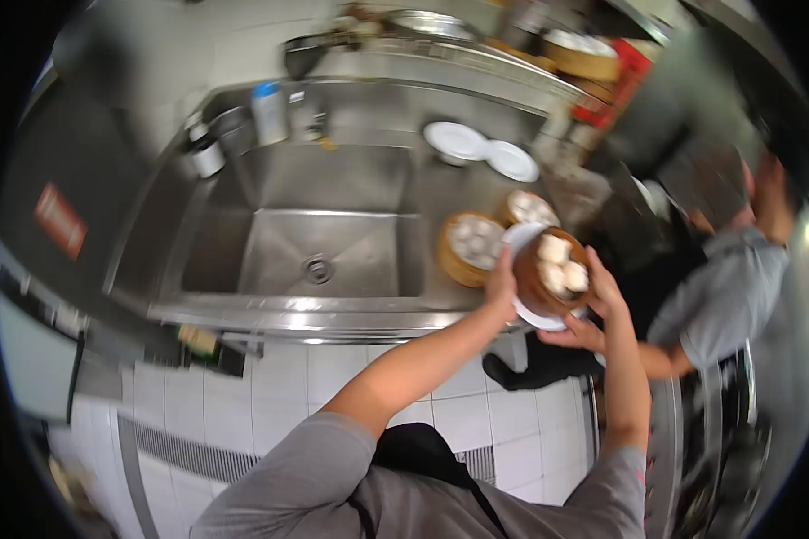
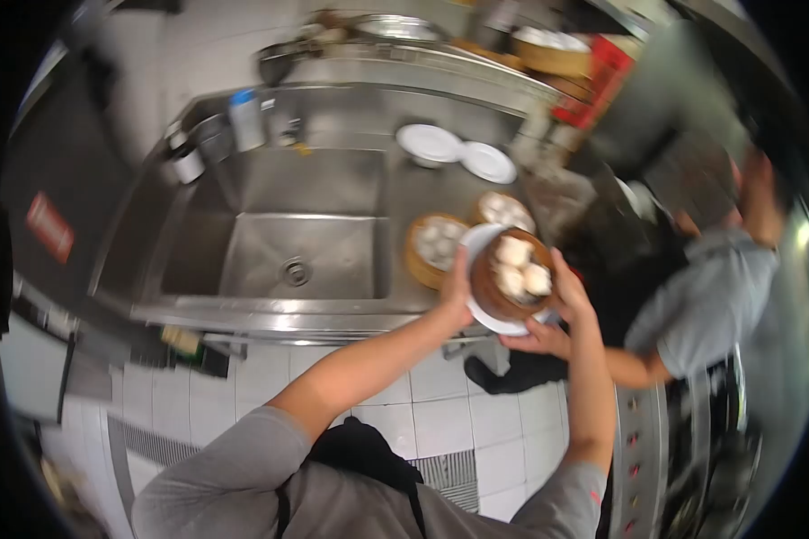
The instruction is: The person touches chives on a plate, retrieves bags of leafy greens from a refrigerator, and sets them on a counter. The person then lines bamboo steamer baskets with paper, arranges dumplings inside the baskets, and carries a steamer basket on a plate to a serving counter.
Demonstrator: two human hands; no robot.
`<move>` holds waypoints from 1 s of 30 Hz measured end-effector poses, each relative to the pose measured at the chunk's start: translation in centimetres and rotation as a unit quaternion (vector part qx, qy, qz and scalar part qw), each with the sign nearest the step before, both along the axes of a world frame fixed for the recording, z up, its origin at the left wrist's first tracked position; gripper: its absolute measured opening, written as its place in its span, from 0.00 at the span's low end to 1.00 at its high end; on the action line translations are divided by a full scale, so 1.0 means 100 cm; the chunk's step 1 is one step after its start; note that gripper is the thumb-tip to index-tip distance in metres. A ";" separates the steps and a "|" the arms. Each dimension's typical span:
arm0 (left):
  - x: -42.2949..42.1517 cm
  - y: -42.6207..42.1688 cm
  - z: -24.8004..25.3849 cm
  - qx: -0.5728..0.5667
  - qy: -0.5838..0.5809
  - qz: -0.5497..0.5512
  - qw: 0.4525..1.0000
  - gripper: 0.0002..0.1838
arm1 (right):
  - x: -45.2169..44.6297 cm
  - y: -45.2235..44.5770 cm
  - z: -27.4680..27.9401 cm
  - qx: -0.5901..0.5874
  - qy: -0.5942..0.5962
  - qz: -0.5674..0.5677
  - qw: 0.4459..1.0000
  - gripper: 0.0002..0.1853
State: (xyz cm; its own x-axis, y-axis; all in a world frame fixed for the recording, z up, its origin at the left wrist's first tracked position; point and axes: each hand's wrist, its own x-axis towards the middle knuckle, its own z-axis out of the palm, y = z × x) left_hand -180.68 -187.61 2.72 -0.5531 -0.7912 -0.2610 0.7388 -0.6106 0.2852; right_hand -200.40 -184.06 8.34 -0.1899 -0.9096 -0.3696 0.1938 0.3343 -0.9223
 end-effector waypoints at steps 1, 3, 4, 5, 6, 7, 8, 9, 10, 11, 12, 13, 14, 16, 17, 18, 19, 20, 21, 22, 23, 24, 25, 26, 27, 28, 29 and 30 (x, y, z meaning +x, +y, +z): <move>0.002 -0.003 -0.001 0.015 -0.016 0.014 1.000 0.32 | 0.012 0.001 0.010 -0.005 0.032 -0.019 0.999 0.29; 0.006 -0.011 -0.018 -0.026 -0.016 0.062 0.998 0.31 | 0.034 -0.004 0.027 -0.039 0.040 0.012 0.998 0.28; 0.002 -0.013 -0.029 -0.037 -0.007 0.088 0.995 0.30 | 0.043 -0.008 0.035 -0.043 0.066 0.025 0.997 0.28; 0.014 -0.024 -0.037 -0.050 -0.001 0.115 0.992 0.30 | 0.049 -0.018 0.038 -0.043 0.073 0.051 0.995 0.28; 0.060 -0.006 0.006 -0.022 -0.060 0.147 0.987 0.30 | 0.067 -0.025 0.044 -0.061 0.078 0.073 0.992 0.28; 0.103 0.015 0.053 0.014 -0.116 0.178 0.977 0.30 | 0.091 -0.036 0.051 -0.060 0.064 0.102 0.991 0.26; 0.122 0.007 0.036 -0.008 -0.117 0.193 0.974 0.30 | 0.117 -0.046 0.056 -0.062 0.052 0.132 0.988 0.25; 0.136 0.007 0.019 -0.035 -0.121 0.208 0.970 0.30 | 0.150 -0.041 0.063 -0.117 0.058 0.189 0.973 0.25; 0.174 0.022 0.038 -0.015 -0.140 0.239 0.961 0.30 | 0.182 -0.053 0.059 -0.125 0.032 0.222 0.966 0.25; 0.211 0.039 0.051 0.012 -0.127 0.269 0.955 0.30 | 0.212 -0.061 0.056 -0.131 0.006 0.253 0.959 0.25; 0.244 0.047 0.046 0.019 -0.099 0.304 0.947 0.30 | 0.244 -0.069 0.049 -0.148 0.040 0.283 0.947 0.26; 0.275 0.059 0.040 0.024 -0.070 0.340 0.937 0.30 | 0.278 -0.072 0.043 -0.170 0.072 0.313 0.932 0.27; 0.312 0.082 0.043 0.032 -0.057 0.368 0.928 0.30 | 0.320 -0.067 0.040 -0.194 0.084 0.355 0.910 0.28; 0.379 0.130 0.042 0.043 -0.087 0.436 0.895 0.29 | 0.407 -0.041 0.033 -0.167 -0.029 0.388 0.906 0.29; 0.412 0.159 0.042 0.053 -0.100 0.473 0.874 0.29 | 0.450 -0.029 0.023 -0.142 -0.088 0.409 0.897 0.28; 0.444 0.188 0.041 0.057 -0.095 0.519 0.848 0.29 | 0.495 -0.012 0.014 -0.095 -0.096 0.417 0.899 0.28; 0.473 0.219 0.040 0.073 -0.125 0.555 0.819 0.29 | 0.539 0.007 0.003 -0.047 -0.100 0.427 0.898 0.27; 0.500 0.252 0.038 0.092 -0.153 0.588 0.788 0.30 | 0.583 0.030 -0.011 -0.046 -0.141 0.477 0.866 0.27; 0.525 0.285 0.036 0.100 -0.148 0.627 0.758 0.30 | 0.624 0.055 -0.021 -0.041 -0.182 0.523 0.832 0.26; 0.549 0.318 0.033 0.094 -0.147 0.657 0.733 0.30 | 0.664 0.089 -0.021 0.014 -0.177 0.557 0.811 0.26; 0.565 0.344 0.036 0.092 -0.148 0.679 0.713 0.30 | 0.695 0.104 -0.031 0.011 -0.155 0.570 0.807 0.26; 0.585 0.381 0.039 0.107 -0.156 0.688 0.701 0.30 | 0.728 0.128 -0.041 -0.003 -0.144 0.606 0.782 0.25; 0.610 0.415 0.037 0.119 -0.138 0.701 0.690 0.30 | 0.763 0.157 -0.050 -0.015 -0.132 0.636 0.760 0.23; 0.629 0.449 0.024 0.126 -0.115 0.720 0.672 0.30 | 0.791 0.191 -0.056 -0.009 -0.127 0.655 0.745 0.21; 0.646 0.478 0.013 0.132 -0.091 0.736 0.658 0.30 | 0.817 0.222 -0.061 -0.004 -0.120 0.671 0.731 0.20; 0.656 0.515 0.023 0.147 -0.083 0.749 0.640 0.31 | 0.844 0.248 -0.070 -0.010 -0.091 0.701 0.707 0.18; 0.669 0.548 0.022 0.155 -0.083 0.760 0.625 0.31 | 0.869 0.277 -0.079 -0.016 -0.099 0.716 0.691 0.18; 0.678 0.568 0.000 0.110 -0.091 0.786 0.602 0.31 | 0.885 0.294 -0.082 0.001 -0.101 0.738 0.667 0.17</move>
State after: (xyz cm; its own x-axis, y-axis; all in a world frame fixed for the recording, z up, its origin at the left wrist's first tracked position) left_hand -112.83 -130.78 2.69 0.8865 -0.2358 -0.3982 0.4223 0.7640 0.4878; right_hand -111.90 -154.70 0.13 0.9661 -0.0506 -0.2532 -0.2270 0.3005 -0.9264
